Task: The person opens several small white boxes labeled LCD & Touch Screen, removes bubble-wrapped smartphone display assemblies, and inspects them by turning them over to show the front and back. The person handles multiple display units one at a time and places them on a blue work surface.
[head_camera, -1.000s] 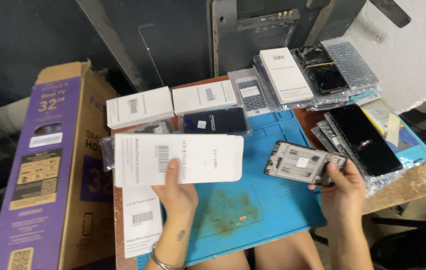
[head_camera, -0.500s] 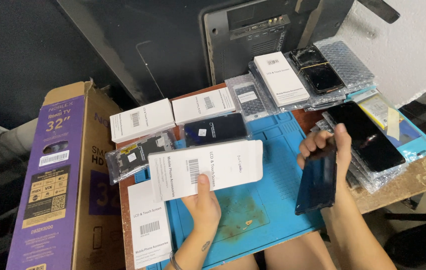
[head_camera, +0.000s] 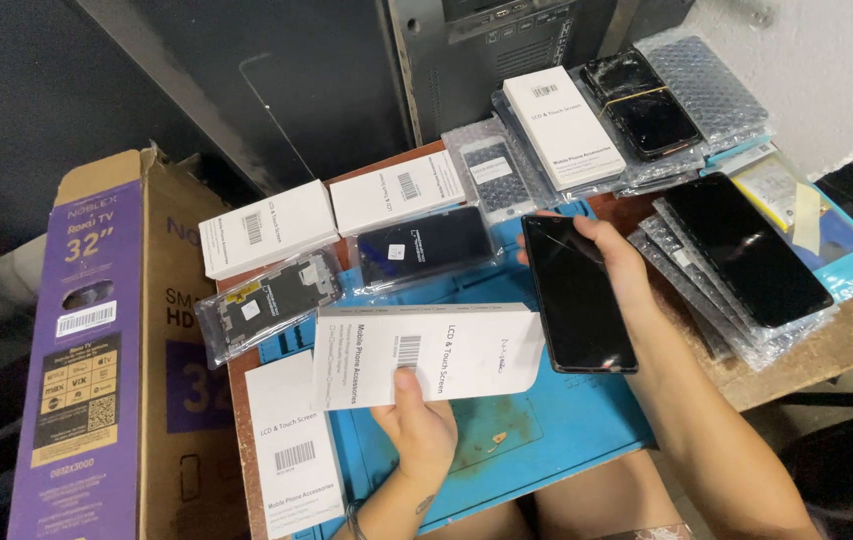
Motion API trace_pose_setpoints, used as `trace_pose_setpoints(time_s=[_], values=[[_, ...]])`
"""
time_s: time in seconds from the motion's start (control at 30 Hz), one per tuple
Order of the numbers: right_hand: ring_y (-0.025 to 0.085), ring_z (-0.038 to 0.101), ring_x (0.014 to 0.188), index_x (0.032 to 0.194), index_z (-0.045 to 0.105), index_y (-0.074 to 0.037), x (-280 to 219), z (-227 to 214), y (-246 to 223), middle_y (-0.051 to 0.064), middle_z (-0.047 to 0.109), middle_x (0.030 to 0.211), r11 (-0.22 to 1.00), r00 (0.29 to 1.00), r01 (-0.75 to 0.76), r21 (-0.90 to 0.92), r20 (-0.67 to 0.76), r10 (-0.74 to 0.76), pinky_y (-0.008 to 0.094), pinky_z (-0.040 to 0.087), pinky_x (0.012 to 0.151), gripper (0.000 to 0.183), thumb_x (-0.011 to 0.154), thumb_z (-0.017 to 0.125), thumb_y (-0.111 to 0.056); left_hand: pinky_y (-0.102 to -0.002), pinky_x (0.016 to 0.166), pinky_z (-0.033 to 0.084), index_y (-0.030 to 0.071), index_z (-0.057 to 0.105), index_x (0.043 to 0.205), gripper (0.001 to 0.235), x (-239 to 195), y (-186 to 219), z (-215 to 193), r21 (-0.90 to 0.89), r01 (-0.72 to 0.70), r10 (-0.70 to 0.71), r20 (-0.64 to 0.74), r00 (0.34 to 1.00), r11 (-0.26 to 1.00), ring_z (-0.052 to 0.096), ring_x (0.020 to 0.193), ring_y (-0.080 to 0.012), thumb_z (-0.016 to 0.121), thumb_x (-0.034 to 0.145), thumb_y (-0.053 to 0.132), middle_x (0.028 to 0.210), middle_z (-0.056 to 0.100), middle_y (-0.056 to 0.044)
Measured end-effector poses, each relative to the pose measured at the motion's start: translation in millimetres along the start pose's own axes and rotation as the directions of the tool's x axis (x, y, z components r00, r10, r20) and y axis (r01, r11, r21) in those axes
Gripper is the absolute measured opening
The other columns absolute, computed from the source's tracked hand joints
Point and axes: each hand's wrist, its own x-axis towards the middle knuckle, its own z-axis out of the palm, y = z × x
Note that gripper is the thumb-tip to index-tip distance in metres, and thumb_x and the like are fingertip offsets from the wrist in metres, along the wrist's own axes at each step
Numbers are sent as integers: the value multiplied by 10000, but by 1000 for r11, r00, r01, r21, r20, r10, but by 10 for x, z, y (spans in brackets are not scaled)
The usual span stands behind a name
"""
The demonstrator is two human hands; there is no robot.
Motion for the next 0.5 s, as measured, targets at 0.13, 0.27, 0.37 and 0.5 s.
trace_pose_setpoints(time_s=[0.13, 0.27, 0.37, 0.5], values=[[131, 633, 592, 826, 608, -33, 290, -498, 125, 61, 663, 728, 984, 950, 174, 46, 254, -180, 200, 500, 530, 117, 841, 626, -148, -458, 1053, 371, 62, 248, 1413, 628, 20, 35, 56, -68, 7, -5, 38, 999, 998, 416, 1265, -288, 545, 890, 244, 1402, 382, -139], [348, 474, 1087, 883, 615, -18, 84, -463, 80, 259, 628, 849, 967, 736, 255, 11, 646, -202, 374, 560, 583, 159, 843, 622, -171, -475, 1072, 339, 88, 230, 1423, 670, 106, 168, 149, -125, -4, 10, 50, 999, 992, 366, 1306, -295, 565, 886, 309, 1427, 348, -123], [271, 434, 1039, 838, 643, 11, 49, -463, 148, 236, 655, 762, 863, 619, 426, -269, 783, -62, 338, 478, 665, 303, 796, 680, -286, -483, 1081, 326, 108, 224, 1429, 667, 126, 224, 197, -154, -45, 55, 63, 996, 987, 343, 1324, -297, 566, 898, 324, 1443, 330, -109], [142, 618, 699, 859, 689, 47, 51, -495, 266, 97, 696, 766, 786, 700, 480, -389, 710, -76, 257, 480, 659, 264, 759, 693, -196, -480, 1125, 276, 112, 209, 1440, 650, 110, 297, 238, -106, -110, 123, 130, 984, 988, 321, 1346, -288, 583, 912, 177, 1463, 305, -91]])
